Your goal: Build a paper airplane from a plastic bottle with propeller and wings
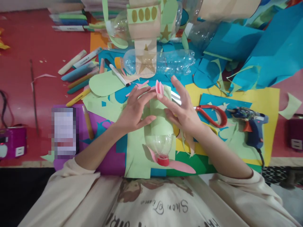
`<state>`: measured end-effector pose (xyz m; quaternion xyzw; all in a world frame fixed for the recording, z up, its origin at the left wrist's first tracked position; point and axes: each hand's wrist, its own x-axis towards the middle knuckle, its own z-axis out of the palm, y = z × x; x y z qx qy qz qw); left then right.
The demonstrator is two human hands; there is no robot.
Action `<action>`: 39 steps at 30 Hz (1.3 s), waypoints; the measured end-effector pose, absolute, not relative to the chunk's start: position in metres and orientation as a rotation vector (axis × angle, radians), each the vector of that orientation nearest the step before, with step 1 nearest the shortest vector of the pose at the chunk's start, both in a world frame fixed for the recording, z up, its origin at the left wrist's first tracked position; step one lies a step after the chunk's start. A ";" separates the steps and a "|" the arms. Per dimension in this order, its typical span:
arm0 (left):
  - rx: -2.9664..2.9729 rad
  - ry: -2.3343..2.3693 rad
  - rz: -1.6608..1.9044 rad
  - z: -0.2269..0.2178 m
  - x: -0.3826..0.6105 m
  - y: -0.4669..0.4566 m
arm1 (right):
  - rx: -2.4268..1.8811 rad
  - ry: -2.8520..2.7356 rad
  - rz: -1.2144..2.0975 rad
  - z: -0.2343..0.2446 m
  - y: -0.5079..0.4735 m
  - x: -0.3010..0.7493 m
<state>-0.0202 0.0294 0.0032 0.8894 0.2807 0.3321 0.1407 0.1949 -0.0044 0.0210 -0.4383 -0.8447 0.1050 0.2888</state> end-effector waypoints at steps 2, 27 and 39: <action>2.536 0.805 0.999 0.003 -0.020 0.030 | -1.183 -2.247 0.291 0.020 -0.004 0.195; 2.530 0.839 0.846 0.006 -0.020 0.026 | -1.175 -2.034 0.082 0.017 -0.006 0.196; 2.583 0.802 0.783 0.002 -0.020 0.026 | -1.154 -2.084 0.049 0.011 -0.002 0.198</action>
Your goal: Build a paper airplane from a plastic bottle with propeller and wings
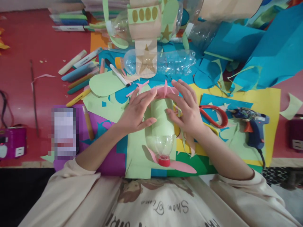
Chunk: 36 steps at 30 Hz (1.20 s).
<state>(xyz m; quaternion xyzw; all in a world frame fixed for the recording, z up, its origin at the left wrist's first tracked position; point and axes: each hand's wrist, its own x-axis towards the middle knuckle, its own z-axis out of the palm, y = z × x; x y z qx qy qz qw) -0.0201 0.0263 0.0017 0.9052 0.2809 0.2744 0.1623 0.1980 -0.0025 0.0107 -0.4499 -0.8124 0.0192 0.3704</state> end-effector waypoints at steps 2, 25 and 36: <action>2.589 0.800 0.773 0.002 -0.020 0.026 | -1.145 -2.080 0.056 0.010 -0.003 0.198; 2.598 0.805 0.686 0.002 -0.018 0.026 | -1.104 -2.058 0.057 0.014 -0.005 0.195; 2.638 0.821 0.658 0.002 -0.017 0.026 | -1.156 -2.039 0.074 0.014 -0.007 0.193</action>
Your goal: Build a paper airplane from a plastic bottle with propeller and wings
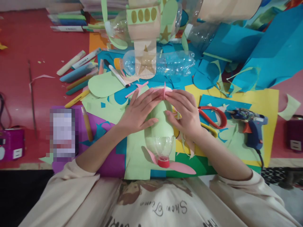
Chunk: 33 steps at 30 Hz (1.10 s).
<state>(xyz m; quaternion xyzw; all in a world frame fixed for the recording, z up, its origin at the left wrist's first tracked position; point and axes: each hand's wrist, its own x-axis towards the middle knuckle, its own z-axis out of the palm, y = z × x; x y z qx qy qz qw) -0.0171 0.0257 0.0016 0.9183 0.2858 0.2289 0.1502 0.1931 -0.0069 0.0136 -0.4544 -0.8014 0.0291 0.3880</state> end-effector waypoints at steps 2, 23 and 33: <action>2.628 0.842 0.669 0.001 -0.017 0.026 | -1.155 -2.024 0.039 0.012 -0.007 0.193; 2.654 0.853 0.656 -0.002 -0.013 0.024 | -1.297 -2.133 0.132 0.012 -0.008 0.196; 2.668 0.861 0.693 0.001 -0.012 0.022 | -1.222 -2.097 0.065 0.014 -0.008 0.192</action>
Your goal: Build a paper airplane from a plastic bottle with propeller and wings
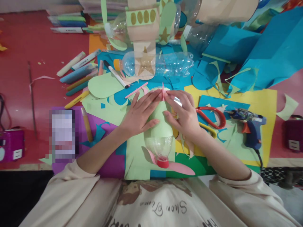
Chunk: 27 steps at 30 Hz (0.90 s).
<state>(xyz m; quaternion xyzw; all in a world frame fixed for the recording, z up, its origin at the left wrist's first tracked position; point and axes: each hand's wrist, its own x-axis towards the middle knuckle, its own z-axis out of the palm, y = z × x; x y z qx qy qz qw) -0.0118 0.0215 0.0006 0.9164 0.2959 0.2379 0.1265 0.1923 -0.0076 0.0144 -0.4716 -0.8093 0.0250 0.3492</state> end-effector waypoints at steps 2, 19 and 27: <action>2.674 0.878 0.692 0.001 -0.011 0.021 | -1.224 -2.102 0.052 0.014 -0.008 0.192; 2.742 0.967 0.810 0.001 -0.012 0.018 | -1.196 -2.087 0.092 0.011 -0.008 0.193; 2.681 0.881 0.893 -0.006 -0.012 0.019 | -1.203 -2.042 0.176 0.015 -0.011 0.191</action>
